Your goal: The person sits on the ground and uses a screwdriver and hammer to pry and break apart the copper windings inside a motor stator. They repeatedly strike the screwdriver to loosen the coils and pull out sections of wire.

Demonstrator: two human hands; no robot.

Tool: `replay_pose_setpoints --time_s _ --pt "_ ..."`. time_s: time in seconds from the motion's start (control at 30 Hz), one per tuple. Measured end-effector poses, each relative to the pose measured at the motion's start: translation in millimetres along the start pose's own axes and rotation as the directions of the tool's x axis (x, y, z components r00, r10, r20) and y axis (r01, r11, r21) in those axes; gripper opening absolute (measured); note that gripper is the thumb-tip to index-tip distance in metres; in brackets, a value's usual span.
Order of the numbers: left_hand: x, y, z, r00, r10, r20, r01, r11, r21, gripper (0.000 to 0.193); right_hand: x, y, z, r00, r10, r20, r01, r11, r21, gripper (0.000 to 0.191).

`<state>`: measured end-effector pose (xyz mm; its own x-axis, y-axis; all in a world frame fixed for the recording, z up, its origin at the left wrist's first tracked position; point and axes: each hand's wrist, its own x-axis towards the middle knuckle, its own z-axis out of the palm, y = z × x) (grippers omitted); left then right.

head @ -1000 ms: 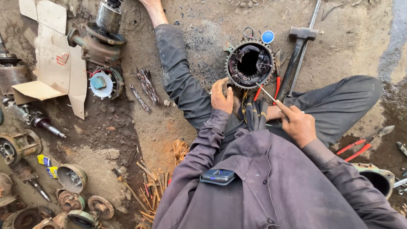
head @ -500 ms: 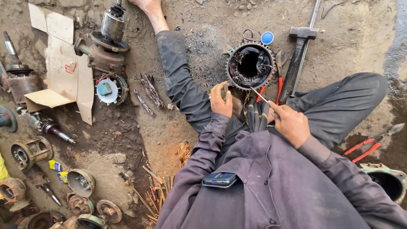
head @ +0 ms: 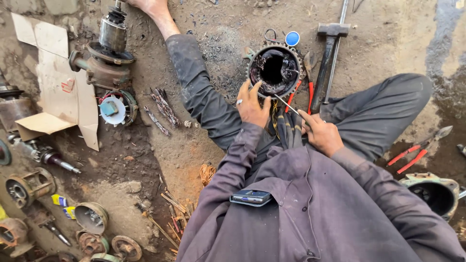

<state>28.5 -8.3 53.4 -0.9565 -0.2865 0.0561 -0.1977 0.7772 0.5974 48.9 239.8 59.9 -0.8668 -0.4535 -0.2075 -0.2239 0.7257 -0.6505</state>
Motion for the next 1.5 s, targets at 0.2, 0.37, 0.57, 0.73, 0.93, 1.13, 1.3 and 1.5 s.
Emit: replay_pose_setpoints --time_s 0.2,0.37,0.57,0.73,0.93,1.13,1.3,1.5 --pt "43 -17 3 0.923 0.291 0.251 -0.343 0.919 0.195 0.097 5 -7 -26 1.000 0.007 0.003 -0.007 0.981 0.192 0.042" --pt "60 -41 -4 0.816 0.406 0.411 -0.520 0.826 0.218 0.096 -15 -22 -50 0.983 0.184 -0.018 -0.183 0.981 0.061 0.035" --pt "68 -51 6 0.754 0.503 0.422 -0.644 0.694 0.324 0.095 1 -29 -47 0.984 0.162 -0.079 -0.168 0.984 -0.067 0.036" --pt "76 -58 12 0.727 0.489 0.482 -0.657 0.699 0.283 0.096 1 -25 -44 0.990 0.119 -0.072 -0.122 0.992 -0.039 0.037" --pt "76 -55 -1 0.788 0.440 0.430 -0.532 0.839 0.116 0.056 -5 -38 -29 0.987 0.163 -0.017 -0.163 0.985 -0.050 0.036" --pt "61 -47 -2 0.940 0.306 0.149 -0.316 0.948 0.046 0.022 -4 -48 14 0.966 0.257 -0.008 -0.255 0.961 0.111 0.033" --pt "35 -46 0 0.998 0.060 -0.016 -0.062 0.986 -0.153 0.027 5 -44 41 0.951 0.307 0.035 -0.298 0.881 0.366 0.033" --pt "16 -48 -9 0.997 -0.050 -0.050 0.040 0.981 -0.192 0.030 58 -66 47 0.932 0.363 0.020 -0.335 0.837 0.432 0.042"
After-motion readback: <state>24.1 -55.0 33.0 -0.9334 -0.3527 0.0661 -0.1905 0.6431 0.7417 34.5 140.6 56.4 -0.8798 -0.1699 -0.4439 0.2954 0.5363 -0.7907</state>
